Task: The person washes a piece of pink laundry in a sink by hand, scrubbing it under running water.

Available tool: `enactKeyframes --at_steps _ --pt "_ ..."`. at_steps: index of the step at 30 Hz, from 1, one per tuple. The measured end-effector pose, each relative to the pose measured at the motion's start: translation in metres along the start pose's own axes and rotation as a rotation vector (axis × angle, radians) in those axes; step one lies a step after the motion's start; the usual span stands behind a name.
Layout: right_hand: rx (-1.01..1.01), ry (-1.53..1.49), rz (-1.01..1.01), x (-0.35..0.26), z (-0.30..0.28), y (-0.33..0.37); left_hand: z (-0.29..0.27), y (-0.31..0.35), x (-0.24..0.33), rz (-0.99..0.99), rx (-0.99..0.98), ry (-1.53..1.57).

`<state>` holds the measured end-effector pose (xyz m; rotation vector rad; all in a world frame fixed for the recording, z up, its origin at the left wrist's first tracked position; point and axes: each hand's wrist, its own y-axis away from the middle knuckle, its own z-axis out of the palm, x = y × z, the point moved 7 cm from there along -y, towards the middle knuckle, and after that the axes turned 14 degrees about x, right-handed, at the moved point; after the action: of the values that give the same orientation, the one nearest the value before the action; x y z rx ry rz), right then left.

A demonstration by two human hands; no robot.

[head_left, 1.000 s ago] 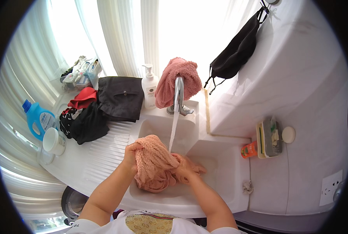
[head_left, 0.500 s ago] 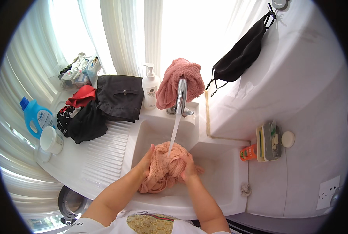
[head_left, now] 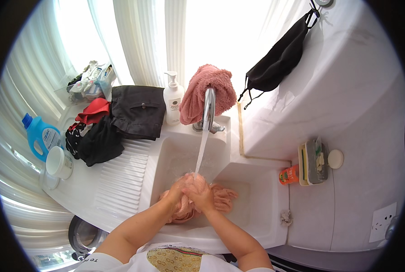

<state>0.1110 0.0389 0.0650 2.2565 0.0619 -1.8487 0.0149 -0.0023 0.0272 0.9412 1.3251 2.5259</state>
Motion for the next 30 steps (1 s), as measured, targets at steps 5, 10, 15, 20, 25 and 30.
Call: enactKeyframes --at_steps 5,10,15,20,25,30 --pt "0.161 0.009 -0.011 0.012 -0.008 0.005 -0.023 -0.018 -0.008 0.247 0.094 -0.102" --pt "0.313 0.057 -0.164 0.010 -0.013 0.006 -0.024 -0.008 0.000 0.334 0.184 -0.203" --pt "-0.011 0.032 0.016 0.034 -0.001 -0.009 -0.026 0.004 0.010 0.414 0.203 -0.384" --pt "-0.510 -0.248 0.195 -0.010 -0.017 -0.020 0.002 0.051 0.056 0.214 -0.047 -0.089" --pt "-0.596 0.526 -0.160 0.035 -0.006 -0.019 0.000 0.063 0.075 0.099 -0.475 0.139" --pt "-0.482 0.314 0.112 0.073 0.029 -0.017 -0.039 0.048 0.064 0.088 -0.456 0.084"
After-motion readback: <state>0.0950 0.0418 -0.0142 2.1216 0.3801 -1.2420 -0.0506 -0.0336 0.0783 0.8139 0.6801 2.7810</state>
